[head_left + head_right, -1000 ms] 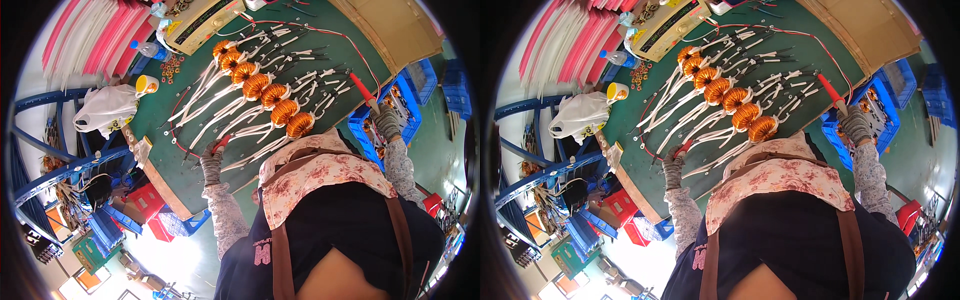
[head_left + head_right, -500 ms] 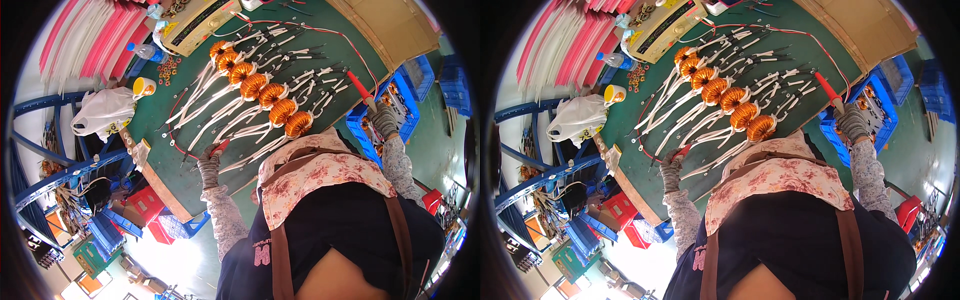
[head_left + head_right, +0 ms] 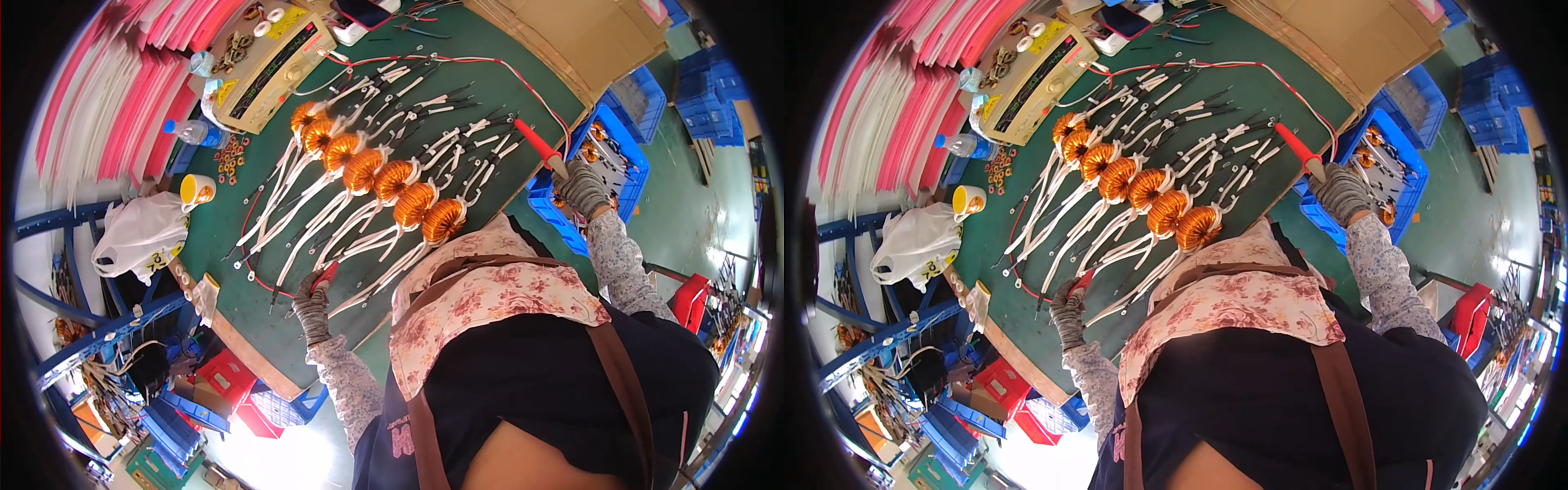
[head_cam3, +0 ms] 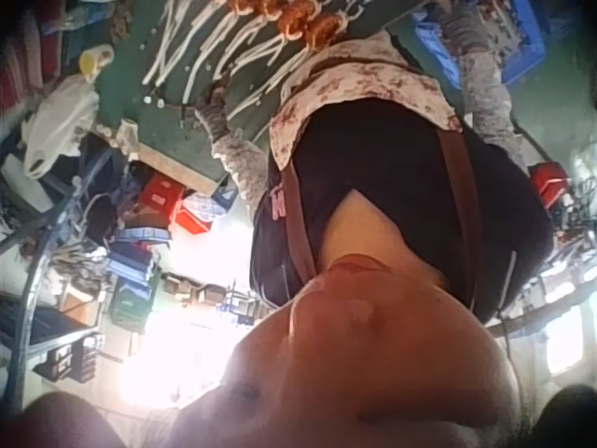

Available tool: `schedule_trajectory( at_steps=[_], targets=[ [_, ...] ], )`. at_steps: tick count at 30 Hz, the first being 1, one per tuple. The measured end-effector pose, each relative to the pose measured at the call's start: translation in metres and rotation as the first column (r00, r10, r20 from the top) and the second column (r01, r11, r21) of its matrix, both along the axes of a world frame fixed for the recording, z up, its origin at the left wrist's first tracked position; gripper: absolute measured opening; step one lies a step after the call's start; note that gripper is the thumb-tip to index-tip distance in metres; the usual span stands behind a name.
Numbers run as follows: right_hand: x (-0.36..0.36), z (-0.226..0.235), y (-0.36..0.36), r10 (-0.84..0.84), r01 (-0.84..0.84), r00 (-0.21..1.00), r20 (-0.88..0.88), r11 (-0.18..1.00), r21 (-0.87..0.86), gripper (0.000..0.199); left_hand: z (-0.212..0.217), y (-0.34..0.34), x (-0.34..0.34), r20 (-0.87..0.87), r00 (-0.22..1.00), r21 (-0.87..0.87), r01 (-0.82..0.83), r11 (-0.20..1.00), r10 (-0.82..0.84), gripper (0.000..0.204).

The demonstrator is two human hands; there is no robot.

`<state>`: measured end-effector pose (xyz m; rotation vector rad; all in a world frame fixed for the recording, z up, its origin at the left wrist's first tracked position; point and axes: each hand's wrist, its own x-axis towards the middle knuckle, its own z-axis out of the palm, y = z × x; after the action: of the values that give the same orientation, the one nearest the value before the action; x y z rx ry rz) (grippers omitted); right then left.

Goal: The person uses a multimeter to test copper coil assemblies on a workbench. They systematically probe the terminals of each unit, then transfer the tested components into a blue plastic bin. The person also moves a bin of white packing material and briefly handles a metal rack.

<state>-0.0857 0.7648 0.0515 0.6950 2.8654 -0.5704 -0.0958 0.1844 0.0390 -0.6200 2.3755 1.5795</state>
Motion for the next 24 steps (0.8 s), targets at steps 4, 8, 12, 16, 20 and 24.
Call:
schedule_trajectory(
  at_steps=[4,8,12,16,20,24],
  targets=[
    [-0.014,0.038,-0.028,0.082,-0.091,0.991,0.104,0.993,0.079,0.020,0.009,0.003,0.007,-0.018,1.000,0.010,0.007,1.000,-0.007,0.023],
    [-0.013,0.049,-0.040,0.101,-0.109,0.988,0.116,0.991,0.072,0.021,0.001,-0.001,0.007,-0.063,0.996,-0.074,0.058,0.996,-0.063,0.022],
    [-0.012,0.038,-0.029,0.119,-0.132,0.988,0.102,0.982,0.134,0.028,0.005,-0.008,0.009,-0.053,0.993,-0.142,0.099,0.985,-0.107,0.024],
    [-0.018,0.047,-0.030,0.090,-0.109,0.984,0.151,0.986,0.123,0.030,0.030,-0.050,0.010,-0.049,0.980,-0.479,0.147,0.866,-0.194,0.024],
    [-0.018,0.037,-0.019,0.108,-0.124,0.985,0.135,0.986,0.115,0.031,0.032,-0.122,0.026,0.082,0.974,-0.734,0.204,0.648,-0.213,0.023],
    [-0.014,0.025,-0.011,0.130,-0.139,0.989,0.078,0.982,0.129,0.031,0.010,-0.172,0.047,0.281,0.951,-0.719,0.298,0.628,-0.129,0.026]
  ],
)
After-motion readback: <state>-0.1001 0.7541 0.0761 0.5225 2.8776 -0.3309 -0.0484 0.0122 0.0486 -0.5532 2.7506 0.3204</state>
